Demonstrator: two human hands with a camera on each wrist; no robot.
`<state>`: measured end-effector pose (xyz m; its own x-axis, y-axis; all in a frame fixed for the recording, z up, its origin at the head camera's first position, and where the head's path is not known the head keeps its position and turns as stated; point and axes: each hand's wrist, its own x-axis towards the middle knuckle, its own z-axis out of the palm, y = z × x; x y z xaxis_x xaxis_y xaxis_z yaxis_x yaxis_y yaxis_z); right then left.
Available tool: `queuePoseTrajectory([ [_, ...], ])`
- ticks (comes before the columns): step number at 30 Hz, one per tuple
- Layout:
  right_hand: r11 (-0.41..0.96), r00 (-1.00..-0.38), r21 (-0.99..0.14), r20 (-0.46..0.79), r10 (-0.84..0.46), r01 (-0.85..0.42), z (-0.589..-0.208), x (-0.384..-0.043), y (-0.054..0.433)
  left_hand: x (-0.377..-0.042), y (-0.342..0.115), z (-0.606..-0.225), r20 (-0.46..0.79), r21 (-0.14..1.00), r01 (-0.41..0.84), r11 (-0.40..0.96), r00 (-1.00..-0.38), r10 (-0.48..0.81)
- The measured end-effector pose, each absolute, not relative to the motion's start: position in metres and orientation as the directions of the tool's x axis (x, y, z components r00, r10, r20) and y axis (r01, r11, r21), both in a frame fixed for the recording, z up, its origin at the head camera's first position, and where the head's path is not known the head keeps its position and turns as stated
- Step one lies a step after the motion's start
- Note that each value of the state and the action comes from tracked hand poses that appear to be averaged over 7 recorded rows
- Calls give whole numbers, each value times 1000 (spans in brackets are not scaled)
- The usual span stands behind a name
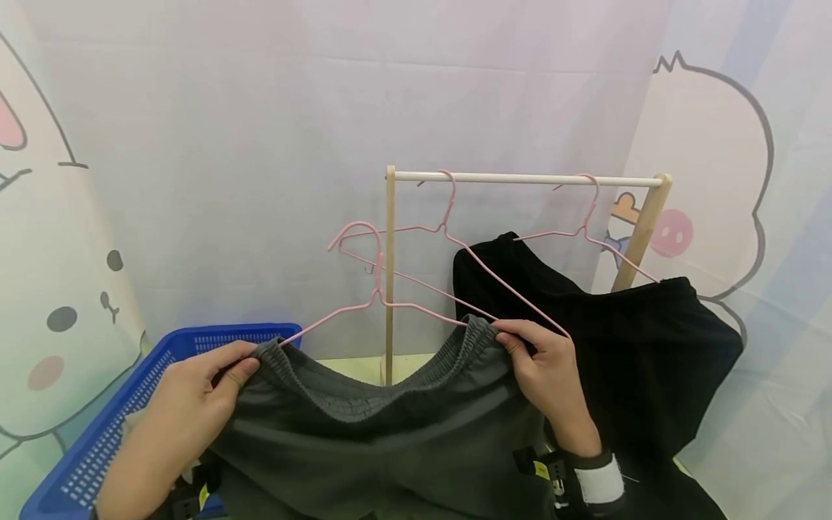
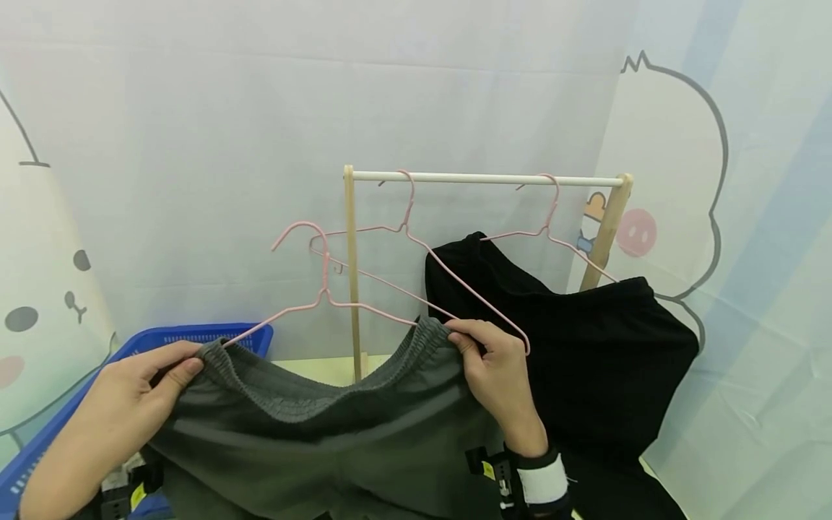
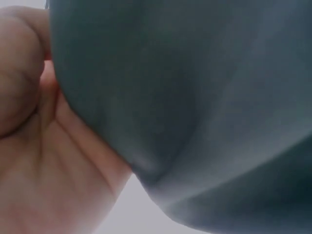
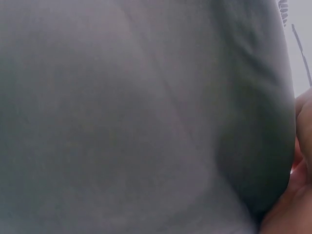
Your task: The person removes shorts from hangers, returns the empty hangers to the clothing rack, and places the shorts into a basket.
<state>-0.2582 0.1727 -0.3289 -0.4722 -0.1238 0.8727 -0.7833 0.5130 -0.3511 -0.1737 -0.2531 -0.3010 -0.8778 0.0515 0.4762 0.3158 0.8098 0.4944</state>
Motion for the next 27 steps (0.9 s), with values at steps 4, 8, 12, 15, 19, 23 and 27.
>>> queuePoseTrajectory([
  [4,512,-474,-356,873,-117,-782,-328,-256,172,-174,-248,-300,524,482,341,807,-850,46],
  [8,506,-458,-341,881,-122,-792,-328,-255,171,-174,-240,-298,597,450,390,803,-800,54],
  [12,498,-442,-330,888,-124,-802,-328,-254,169,-175,-231,-298,664,420,441,793,-745,63],
  [15,492,-446,-332,885,-131,-804,-327,-252,167,-177,-223,-298,693,413,472,779,-718,68],
  [19,488,-465,-344,872,-150,-802,-328,-248,164,-179,-215,-298,730,393,513,763,-678,79],
  [23,486,-472,-346,866,-164,-803,-327,-245,159,-179,-207,-297,788,345,546,763,-610,80],
  [27,480,-476,-350,863,-168,-805,-325,-242,153,-180,-199,-296,823,325,563,760,-564,65],
])
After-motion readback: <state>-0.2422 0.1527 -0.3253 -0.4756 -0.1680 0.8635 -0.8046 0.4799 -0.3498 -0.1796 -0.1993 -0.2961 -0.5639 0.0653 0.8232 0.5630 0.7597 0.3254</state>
